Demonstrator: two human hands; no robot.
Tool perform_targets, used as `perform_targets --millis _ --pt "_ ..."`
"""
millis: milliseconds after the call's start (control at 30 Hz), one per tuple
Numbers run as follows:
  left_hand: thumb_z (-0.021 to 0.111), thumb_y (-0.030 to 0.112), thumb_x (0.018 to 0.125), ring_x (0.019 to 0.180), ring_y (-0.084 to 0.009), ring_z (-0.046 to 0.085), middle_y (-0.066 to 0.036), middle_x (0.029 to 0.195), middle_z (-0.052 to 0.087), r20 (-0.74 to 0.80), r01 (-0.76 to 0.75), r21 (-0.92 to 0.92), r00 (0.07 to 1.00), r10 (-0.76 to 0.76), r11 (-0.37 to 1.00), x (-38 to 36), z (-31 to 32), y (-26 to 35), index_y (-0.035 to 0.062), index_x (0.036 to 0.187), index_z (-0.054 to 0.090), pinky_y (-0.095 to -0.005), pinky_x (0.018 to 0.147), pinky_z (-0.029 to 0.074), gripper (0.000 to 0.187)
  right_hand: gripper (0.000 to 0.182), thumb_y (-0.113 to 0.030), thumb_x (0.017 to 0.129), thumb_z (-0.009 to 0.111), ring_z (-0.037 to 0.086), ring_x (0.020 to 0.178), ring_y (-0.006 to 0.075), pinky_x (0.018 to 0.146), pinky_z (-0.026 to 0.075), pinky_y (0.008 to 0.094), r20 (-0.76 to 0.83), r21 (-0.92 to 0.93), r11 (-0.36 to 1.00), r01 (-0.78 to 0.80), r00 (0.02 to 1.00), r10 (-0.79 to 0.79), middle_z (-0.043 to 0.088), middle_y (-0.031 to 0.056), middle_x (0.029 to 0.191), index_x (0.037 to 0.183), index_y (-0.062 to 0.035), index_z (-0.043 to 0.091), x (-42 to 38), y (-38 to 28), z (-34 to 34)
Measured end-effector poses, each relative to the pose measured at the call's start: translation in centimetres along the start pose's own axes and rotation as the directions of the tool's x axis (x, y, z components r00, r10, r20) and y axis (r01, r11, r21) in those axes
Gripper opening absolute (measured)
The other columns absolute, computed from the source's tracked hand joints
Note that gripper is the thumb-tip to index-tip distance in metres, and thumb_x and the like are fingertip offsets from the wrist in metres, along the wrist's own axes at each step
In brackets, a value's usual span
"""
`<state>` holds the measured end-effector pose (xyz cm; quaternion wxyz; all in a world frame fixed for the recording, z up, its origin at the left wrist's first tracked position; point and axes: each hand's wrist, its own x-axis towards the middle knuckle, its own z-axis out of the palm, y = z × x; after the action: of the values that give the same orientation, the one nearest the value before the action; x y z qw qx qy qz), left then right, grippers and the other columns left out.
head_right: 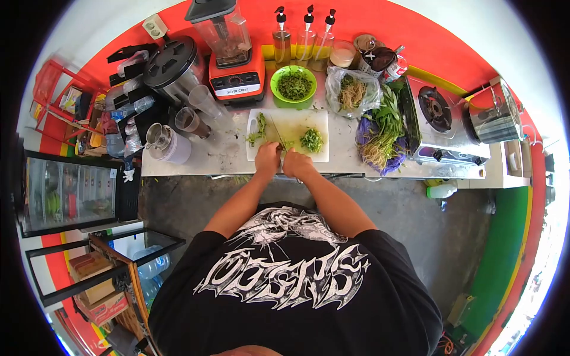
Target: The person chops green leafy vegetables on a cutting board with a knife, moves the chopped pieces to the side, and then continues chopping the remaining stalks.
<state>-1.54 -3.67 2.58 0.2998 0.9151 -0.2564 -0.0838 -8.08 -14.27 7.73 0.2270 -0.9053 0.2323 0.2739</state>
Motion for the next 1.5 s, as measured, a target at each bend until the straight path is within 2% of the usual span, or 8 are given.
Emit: perform_targets --millis 267,433,767,967,1100,1233,1367,1500 --pt "0.067 0.014 0.088 0.103 -0.0386 0.062 -0.012 0.104 0.068 0.043 -0.012 0.034 0.999 0.01 0.999 1.2 0.5 -0.8 0.0078 0.099 0.068 -0.0508 0.087 0.052 0.013 0.038 -0.015 0.09 0.054 0.068 0.109 0.0461 0.096 0.053 0.0529 -0.083 0.032 0.999 -0.012 0.996 0.015 0.068 0.0331 0.114 0.12 0.0079 0.049 -0.7 0.0 2.6" --pt "0.062 0.006 0.087 0.106 -0.0364 0.062 -0.011 0.106 0.068 0.053 0.002 0.003 0.999 -0.002 1.0 0.6 0.0 -0.3 0.0084 0.1 0.068 -0.0486 0.086 0.054 0.014 0.037 -0.015 0.091 0.054 0.068 0.11 0.0456 0.096 0.052 0.0526 -0.043 0.012 0.999 0.048 0.998 -0.047 0.068 0.0324 0.115 0.12 0.0071 0.048 0.4 0.6 0.5" --pt "0.064 0.012 0.089 0.101 -0.0374 0.064 -0.012 0.101 0.067 0.08 -0.041 0.051 0.996 0.037 0.998 1.0 0.5 -0.7 0.0097 0.095 0.069 -0.05 0.082 0.054 0.008 0.035 -0.015 0.093 0.054 0.068 0.109 0.0452 0.095 0.052 0.051 -0.029 0.089 0.994 0.066 0.998 -0.064 0.068 0.0322 0.115 0.12 0.0065 0.047 -0.2 1.4 1.4" --pt "0.066 0.008 0.087 0.099 -0.0371 0.065 -0.013 0.1 0.067 0.094 -0.059 0.063 0.994 0.053 0.996 1.4 0.8 0.3 0.0089 0.093 0.069 -0.0496 0.079 0.054 0.007 0.033 -0.016 0.094 0.053 0.068 0.108 0.0439 0.095 0.053 0.0507 -0.136 0.15 0.988 -0.021 0.99 0.042 0.069 0.0316 0.112 0.118 0.0057 0.049 -1.4 4.6 1.8" --pt "0.066 0.006 0.085 0.093 -0.0381 0.066 -0.016 0.094 0.067 0.078 -0.168 0.067 0.984 0.163 0.984 3.3 2.1 1.1 0.0061 0.089 0.069 -0.0493 0.078 0.053 0.004 0.033 -0.017 0.094 0.053 0.068 0.108 0.0439 0.095 0.053 0.0509 -0.141 0.181 0.982 -0.06 0.986 0.086 0.069 0.0304 0.113 0.118 0.0051 0.05 -1.9 6.6 1.6" --pt "0.066 0.005 0.083 0.088 -0.0419 0.065 -0.02 0.089 0.068 0.05 -0.227 0.061 0.973 0.224 0.972 3.9 3.0 1.7 0.0036 0.083 0.068 -0.0509 0.078 0.051 0.003 0.035 -0.023 0.097 0.055 0.069 0.106 0.0434 0.094 0.052 0.0519 -0.143 0.173 0.985 0.026 0.99 -0.001 0.07 0.0282 0.112 0.118 0.0041 0.05 -2.1 7.2 1.2" --pt "0.063 0.008 0.084 0.089 -0.0399 0.066 -0.018 0.089 0.068 0.069 -0.214 0.1 0.976 0.207 0.972 3.6 2.8 1.7 0.0051 0.084 0.069 -0.0504 0.078 0.053 0.007 0.038 -0.028 0.099 0.057 0.069 0.104 0.0432 0.091 0.053 0.0518 -0.148 0.124 0.983 0.134 0.982 -0.115 0.071 0.0273 0.108 0.118 0.0039 0.05 -2.3 6.3 1.4" --pt "0.063 0.008 0.084 0.09 -0.0392 0.066 -0.018 0.091 0.068 0.063 -0.215 0.122 0.976 0.208 0.969 2.8 2.4 2.0 0.0062 0.086 0.072 -0.0491 0.08 0.054 0.01 0.035 -0.024 0.097 0.059 0.071 0.102 0.0418 0.088 0.055 0.0497 -0.176 0.082 0.992 0.1 0.981 -0.084 0.071 0.0271 0.107 0.117 0.004 0.05 -1.9 5.1 2.1"
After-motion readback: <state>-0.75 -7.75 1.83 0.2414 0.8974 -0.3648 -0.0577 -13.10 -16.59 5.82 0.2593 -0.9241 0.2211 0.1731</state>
